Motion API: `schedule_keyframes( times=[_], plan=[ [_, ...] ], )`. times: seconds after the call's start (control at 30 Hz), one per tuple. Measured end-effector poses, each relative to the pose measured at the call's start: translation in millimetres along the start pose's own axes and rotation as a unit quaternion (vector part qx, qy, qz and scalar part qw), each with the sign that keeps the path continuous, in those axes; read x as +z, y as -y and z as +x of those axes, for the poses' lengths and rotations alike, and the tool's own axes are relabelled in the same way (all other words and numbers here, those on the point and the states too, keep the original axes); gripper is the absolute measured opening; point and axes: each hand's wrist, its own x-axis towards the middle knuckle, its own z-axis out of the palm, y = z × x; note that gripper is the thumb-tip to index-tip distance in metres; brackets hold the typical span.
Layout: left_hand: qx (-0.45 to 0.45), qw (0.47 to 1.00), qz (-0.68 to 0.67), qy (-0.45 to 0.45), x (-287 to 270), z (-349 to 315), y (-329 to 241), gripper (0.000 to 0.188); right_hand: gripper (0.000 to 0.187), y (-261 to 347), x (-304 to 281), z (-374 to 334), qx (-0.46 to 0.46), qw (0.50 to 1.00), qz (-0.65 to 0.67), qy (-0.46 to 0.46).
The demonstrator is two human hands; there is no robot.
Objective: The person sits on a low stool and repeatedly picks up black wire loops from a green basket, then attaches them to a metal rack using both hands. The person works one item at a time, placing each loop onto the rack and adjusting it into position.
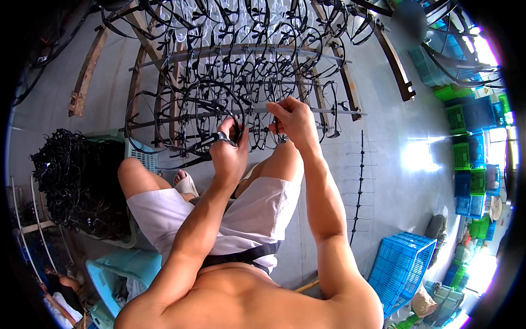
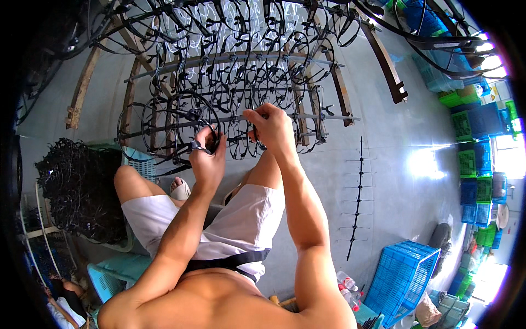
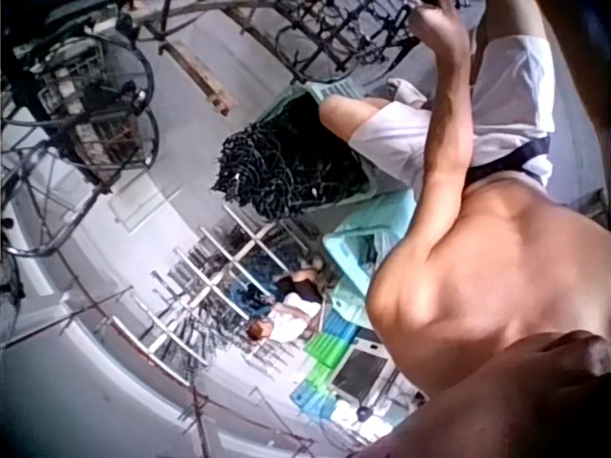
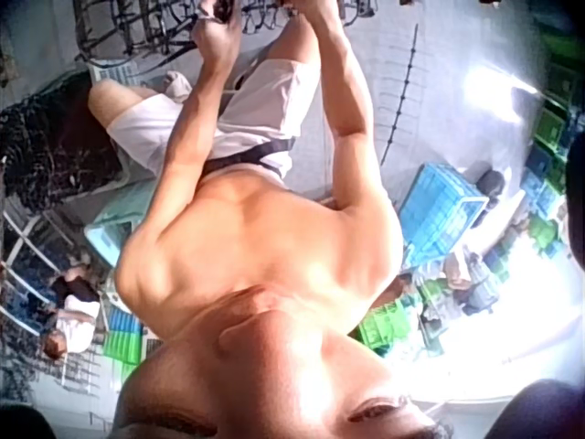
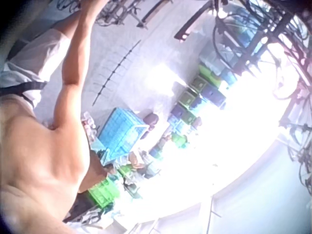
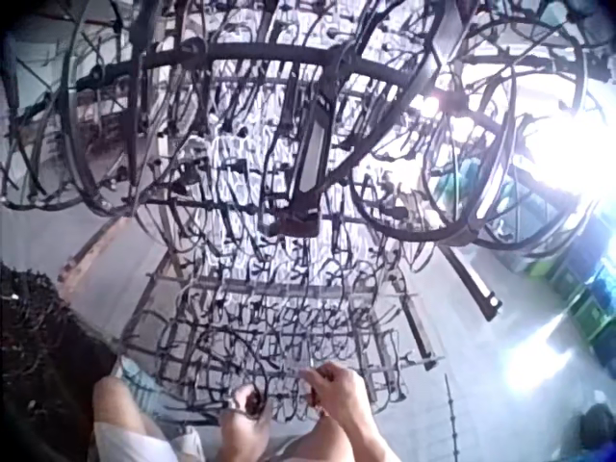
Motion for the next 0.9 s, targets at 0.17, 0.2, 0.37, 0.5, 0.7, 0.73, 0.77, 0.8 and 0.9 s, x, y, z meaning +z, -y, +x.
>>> schedule_keyframes(
  times=[0.17,0.2,0.37,0.5,0.7,0.73,0.77,0.8,0.9],
  plan=[
    [0.006,1.000,0.017,0.011,-3,-4,-2,0.030,0.026,8,2,1,-0.015,1.000,-0.016,-0.016],
    [0.011,1.000,0.010,0.014,-2,-6,1,0.029,0.026,11,2,1,-0.013,1.000,-0.013,-0.022],
    [0.024,0.999,-0.001,0.028,-2,-11,4,0.027,0.028,9,18,2,-0.203,0.932,-0.284,-0.098],
    [0.004,0.999,0.019,0.037,-4,-13,6,0.026,0.031,4,19,-5,-0.203,0.917,-0.312,-0.145],
    [-0.009,0.997,0.012,0.072,-13,-22,-2,0.029,0.030,-6,10,-13,-0.168,0.962,-0.171,-0.128],
    [-0.003,0.997,0.011,0.073,-18,-25,-2,0.030,0.031,-6,10,-15,-0.179,0.960,-0.170,-0.130],
    [0.003,0.997,0.010,0.074,-22,-28,-4,0.031,0.033,-7,11,-18,-0.190,0.958,-0.168,-0.132],
    [0.078,0.996,-0.009,0.029,-26,-29,-6,0.034,0.035,-9,12,-25,-0.267,0.891,-0.304,-0.205],
    [0.026,0.996,-0.071,0.045,-60,-42,-28,0.033,0.034,19,20,-69,-0.384,0.859,-0.274,-0.198]
  ],
)
